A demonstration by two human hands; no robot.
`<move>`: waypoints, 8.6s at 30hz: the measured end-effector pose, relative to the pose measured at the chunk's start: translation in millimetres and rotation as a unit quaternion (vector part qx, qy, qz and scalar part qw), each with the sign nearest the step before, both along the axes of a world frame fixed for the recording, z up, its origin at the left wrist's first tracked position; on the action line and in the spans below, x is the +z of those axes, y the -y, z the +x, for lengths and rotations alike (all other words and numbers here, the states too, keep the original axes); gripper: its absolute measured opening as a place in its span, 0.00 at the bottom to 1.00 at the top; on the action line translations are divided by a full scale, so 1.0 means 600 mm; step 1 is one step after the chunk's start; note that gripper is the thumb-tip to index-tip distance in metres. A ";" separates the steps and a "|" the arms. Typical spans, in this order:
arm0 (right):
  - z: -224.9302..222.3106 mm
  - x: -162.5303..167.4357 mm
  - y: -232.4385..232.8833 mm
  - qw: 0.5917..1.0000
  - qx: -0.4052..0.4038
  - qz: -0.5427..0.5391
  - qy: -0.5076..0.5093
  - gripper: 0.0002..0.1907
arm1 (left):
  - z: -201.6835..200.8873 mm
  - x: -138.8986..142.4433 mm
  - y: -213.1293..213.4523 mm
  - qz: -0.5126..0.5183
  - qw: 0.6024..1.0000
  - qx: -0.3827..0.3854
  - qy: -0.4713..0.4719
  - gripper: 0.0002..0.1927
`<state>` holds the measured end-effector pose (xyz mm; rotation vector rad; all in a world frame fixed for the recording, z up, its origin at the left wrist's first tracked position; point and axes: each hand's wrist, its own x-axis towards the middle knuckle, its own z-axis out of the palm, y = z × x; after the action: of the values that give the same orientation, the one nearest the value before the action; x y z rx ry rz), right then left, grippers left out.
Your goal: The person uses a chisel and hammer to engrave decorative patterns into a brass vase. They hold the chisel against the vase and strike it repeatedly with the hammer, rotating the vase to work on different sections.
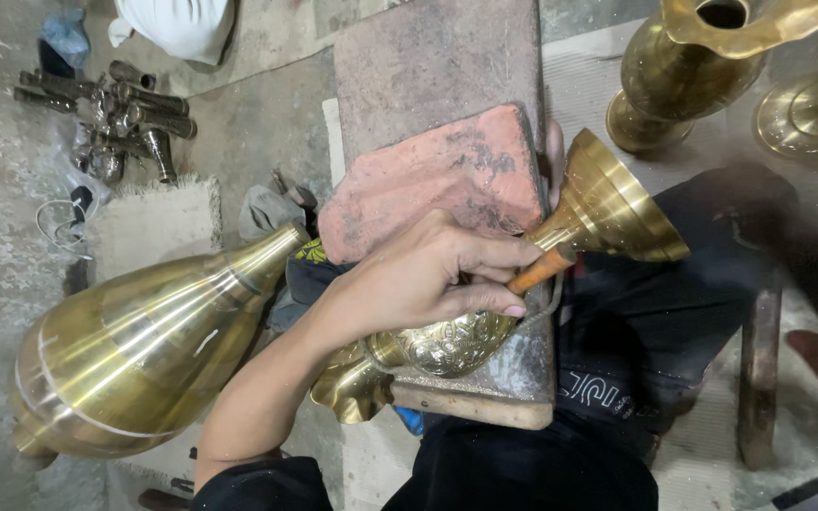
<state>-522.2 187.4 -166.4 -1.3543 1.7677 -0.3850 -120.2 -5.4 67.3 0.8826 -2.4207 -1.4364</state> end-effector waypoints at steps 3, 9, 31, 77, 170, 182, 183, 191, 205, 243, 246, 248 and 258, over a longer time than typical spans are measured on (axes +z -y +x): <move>0.000 -0.001 -0.001 1.000 -0.001 -0.002 0.000 0.13 | 0.004 0.003 -0.003 -0.010 1.000 0.011 0.003 0.25; 0.002 -0.001 -0.003 1.000 -0.003 -0.004 -0.003 0.14 | 0.008 0.009 -0.007 -0.017 1.000 0.017 -0.001 0.25; -0.001 0.005 0.000 1.000 -0.003 -0.003 -0.005 0.15 | 0.012 0.019 -0.015 -0.011 0.999 0.042 0.005 0.22; 0.008 0.012 0.003 1.000 -0.006 -0.016 -0.009 0.17 | 0.024 0.026 -0.022 -0.025 0.998 0.062 -0.008 0.20; 0.140 0.149 -0.023 0.997 0.015 0.057 -0.053 0.28 | 0.019 0.009 0.023 0.042 0.995 -0.090 0.022 0.28; 0.150 0.185 -0.024 0.973 -0.080 -0.215 0.027 0.11 | 0.124 0.031 0.024 0.068 0.972 0.162 -0.155 0.18; 0.169 0.194 -0.017 0.958 -0.113 -0.250 0.086 0.12 | 0.137 0.028 0.018 0.069 0.970 0.175 -0.153 0.15; 0.242 0.194 0.037 0.867 -0.302 -0.286 0.273 0.17 | 0.229 -0.031 -0.035 0.052 0.939 0.297 -0.164 0.14; 0.223 0.028 0.013 0.968 -0.015 -0.009 -0.249 0.33 | 0.316 -0.173 -0.151 0.134 0.791 0.515 -0.302 0.18; 0.280 0.159 0.255 0.826 -0.154 -0.514 0.172 0.27 | 0.277 -0.210 -0.165 0.068 0.743 0.488 -0.453 0.15; 0.260 0.168 0.236 0.833 -0.108 -0.526 0.133 0.23 | 0.266 -0.172 -0.155 0.088 0.762 0.517 -0.380 0.16; 0.243 0.173 0.209 0.824 -0.134 -0.523 0.171 0.24 | 0.271 -0.134 -0.146 0.087 0.783 0.531 -0.313 0.16; 0.275 0.070 0.013 0.976 -0.018 0.022 -0.215 0.30 | 0.170 -0.005 -0.087 -0.012 0.962 0.269 -0.046 0.10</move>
<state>-357.2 179.9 -124.3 -1.4526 2.1405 -0.0702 -18.2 46.7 64.1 1.3066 -1.9108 -1.2021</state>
